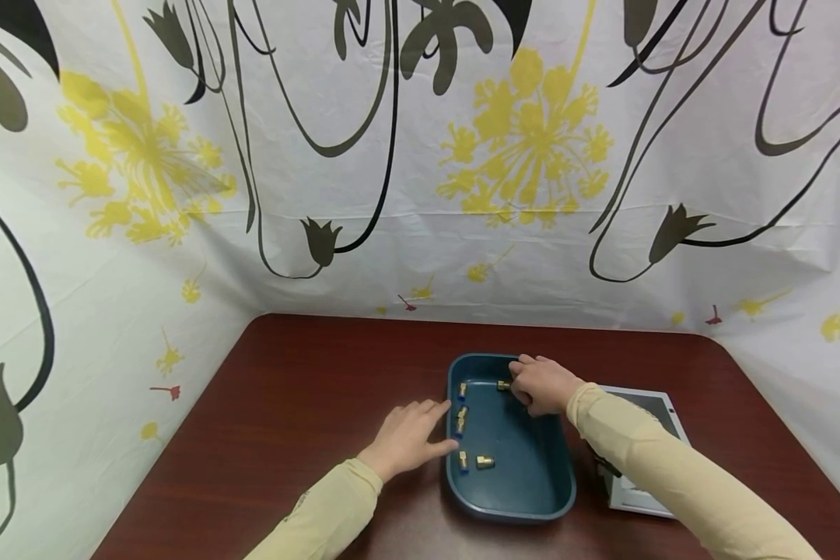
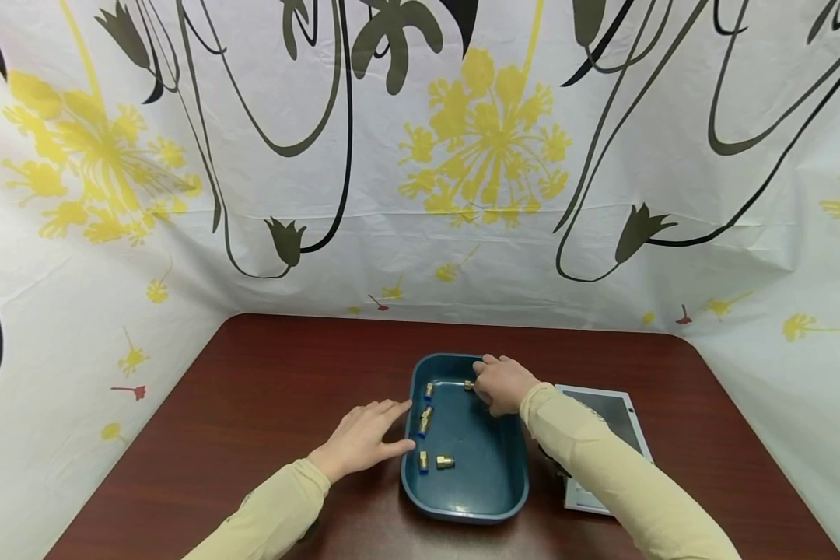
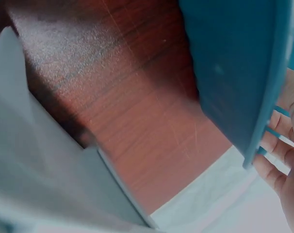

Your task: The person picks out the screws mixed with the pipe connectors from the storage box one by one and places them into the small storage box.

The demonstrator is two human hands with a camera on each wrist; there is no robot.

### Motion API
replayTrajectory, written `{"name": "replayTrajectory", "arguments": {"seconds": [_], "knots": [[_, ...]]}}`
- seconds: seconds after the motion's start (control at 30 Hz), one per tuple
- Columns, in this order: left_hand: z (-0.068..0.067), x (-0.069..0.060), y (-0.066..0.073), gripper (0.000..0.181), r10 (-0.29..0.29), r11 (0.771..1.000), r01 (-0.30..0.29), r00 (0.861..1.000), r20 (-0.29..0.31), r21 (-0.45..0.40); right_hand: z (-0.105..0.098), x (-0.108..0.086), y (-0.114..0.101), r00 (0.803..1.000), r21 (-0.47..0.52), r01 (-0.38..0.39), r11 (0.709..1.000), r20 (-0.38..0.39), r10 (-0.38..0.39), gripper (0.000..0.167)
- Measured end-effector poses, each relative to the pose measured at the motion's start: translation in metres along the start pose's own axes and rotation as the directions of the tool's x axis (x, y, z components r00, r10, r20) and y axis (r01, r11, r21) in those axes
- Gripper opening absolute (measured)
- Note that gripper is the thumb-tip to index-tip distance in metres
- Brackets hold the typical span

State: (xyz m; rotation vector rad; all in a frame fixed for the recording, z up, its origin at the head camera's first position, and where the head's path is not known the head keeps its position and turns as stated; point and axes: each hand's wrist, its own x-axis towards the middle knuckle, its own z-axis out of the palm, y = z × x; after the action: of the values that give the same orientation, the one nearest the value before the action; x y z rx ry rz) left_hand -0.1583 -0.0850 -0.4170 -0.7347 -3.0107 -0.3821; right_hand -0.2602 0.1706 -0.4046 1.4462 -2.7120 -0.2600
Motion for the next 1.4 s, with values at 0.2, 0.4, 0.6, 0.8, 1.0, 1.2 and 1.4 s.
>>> {"name": "replayTrajectory", "arguments": {"seconds": [0.2, 0.4, 0.6, 0.8, 1.0, 1.2, 1.4], "knots": [[-0.001, 0.000, 0.000, 0.063, -0.002, 1.000, 0.002, 1.000, 0.005, -0.003, -0.009, -0.003, 0.004, 1.000, 0.015, 0.018, 1.000, 0.005, -0.018, 0.036], [-0.001, 0.000, 0.000, 0.063, -0.006, 1.000, 0.006, 1.000, 0.010, -0.004, -0.017, -0.006, 0.005, 1.000, 0.018, 0.011, 1.000, 0.018, -0.011, 0.035], [-0.001, 0.000, 0.001, 0.063, -0.006, 1.000, 0.006, 1.000, 0.011, -0.010, -0.024, -0.009, 0.006, 1.000, 0.020, 0.015, 1.000, 0.011, -0.015, 0.033], [-0.001, 0.000, 0.001, 0.063, -0.006, 1.000, 0.006, 1.000, 0.015, -0.011, -0.033, -0.011, 0.007, 1.000, 0.035, 0.022, 0.999, -0.013, -0.022, 0.032], [-0.001, 0.001, 0.000, 0.063, -0.003, 1.000, 0.003, 1.000, 0.010, -0.010, -0.039, -0.012, 0.006, 0.999, 0.044, 0.024, 0.999, -0.040, -0.022, 0.032], [0.000, 0.001, 0.000, 0.062, -0.002, 1.000, 0.002, 1.000, 0.011, -0.013, -0.048, -0.013, 0.005, 0.999, 0.073, 0.012, 0.997, -0.046, -0.009, 0.029], [-0.001, 0.000, 0.000, 0.063, 0.003, 1.000, -0.003, 1.000, 0.009, -0.011, -0.059, -0.020, 0.011, 0.998, 0.125, -0.014, 0.992, -0.065, 0.023, 0.028]]}}
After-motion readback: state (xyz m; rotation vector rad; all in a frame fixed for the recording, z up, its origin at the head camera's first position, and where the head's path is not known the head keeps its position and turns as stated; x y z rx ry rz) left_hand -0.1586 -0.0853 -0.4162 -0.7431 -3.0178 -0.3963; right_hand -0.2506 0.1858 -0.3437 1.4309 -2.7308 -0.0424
